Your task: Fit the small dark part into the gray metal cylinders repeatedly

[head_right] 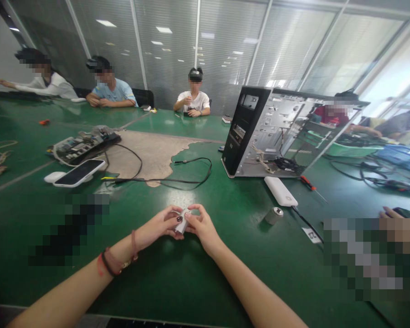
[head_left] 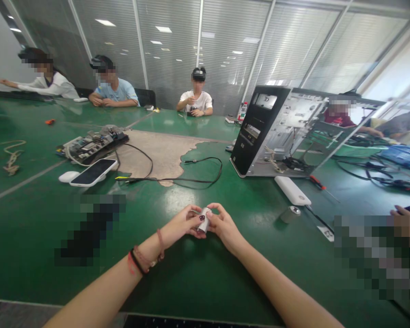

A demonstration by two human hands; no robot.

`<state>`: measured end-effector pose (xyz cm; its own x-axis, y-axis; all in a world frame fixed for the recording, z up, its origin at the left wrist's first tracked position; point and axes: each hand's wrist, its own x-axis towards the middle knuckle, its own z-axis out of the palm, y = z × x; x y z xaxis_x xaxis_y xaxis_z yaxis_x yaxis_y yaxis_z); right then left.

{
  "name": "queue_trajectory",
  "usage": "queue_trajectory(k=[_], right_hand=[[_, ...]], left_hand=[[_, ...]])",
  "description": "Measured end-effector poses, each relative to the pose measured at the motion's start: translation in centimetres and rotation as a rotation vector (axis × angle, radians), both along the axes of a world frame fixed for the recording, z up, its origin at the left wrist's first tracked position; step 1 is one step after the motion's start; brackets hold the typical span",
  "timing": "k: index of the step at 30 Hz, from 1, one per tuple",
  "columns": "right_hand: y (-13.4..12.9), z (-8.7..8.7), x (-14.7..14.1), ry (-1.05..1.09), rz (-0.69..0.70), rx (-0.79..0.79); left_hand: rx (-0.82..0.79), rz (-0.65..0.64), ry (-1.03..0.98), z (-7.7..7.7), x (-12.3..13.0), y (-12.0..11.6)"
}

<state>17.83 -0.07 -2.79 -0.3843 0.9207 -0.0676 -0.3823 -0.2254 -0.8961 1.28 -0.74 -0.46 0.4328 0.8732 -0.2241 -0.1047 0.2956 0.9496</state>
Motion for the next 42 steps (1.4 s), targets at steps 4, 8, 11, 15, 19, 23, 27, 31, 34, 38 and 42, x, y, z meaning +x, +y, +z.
queue_trajectory(k=[4, 8, 11, 15, 19, 23, 27, 31, 34, 38, 42], right_hand=[[-0.1, 0.3, 0.1, 0.026, 0.004, -0.099], [-0.3, 0.5, -0.1, 0.066, 0.007, -0.143], [-0.7, 0.7, -0.3, 0.097, 0.034, -0.173], [-1.4, 0.9, -0.7, 0.148, 0.090, -0.228], [-1.6, 0.9, -0.9, 0.235, 0.110, -0.283], [-1.4, 0.5, -0.7, 0.276, 0.135, -0.355], [-1.4, 0.4, -0.4, 0.330, 0.111, -0.418], [-1.5, 0.9, -0.1, 0.376, 0.046, -0.444], [-1.7, 1.2, 0.1, 0.397, 0.021, -0.464], [-1.8, 1.4, 0.2, 0.414, -0.004, -0.517], [-2.0, 1.5, 0.2, 0.416, 0.000, -0.522]], left_hand=[[-0.125, 0.002, -0.135, 0.6, 0.3, -0.7], [-0.197, 0.042, -0.205, 1.2, 0.4, -0.7], [-0.216, 0.085, -0.237, 1.5, 0.4, -0.8], [-0.209, 0.135, -0.250, 1.8, 0.3, -1.0], [-0.182, 0.172, -0.273, 1.8, 0.4, -1.0], [-0.203, 0.127, -0.278, 1.9, 0.5, -1.1], [-0.206, 0.072, -0.224, 2.0, 0.4, -1.0], [-0.159, 0.094, -0.183, 1.8, 0.2, -0.9], [-0.134, 0.128, -0.143, 1.6, 0.2, -0.9], [-0.107, 0.144, -0.109, 1.4, 0.2, -0.7], [-0.067, 0.171, -0.081, 1.6, 0.0, -0.6]])
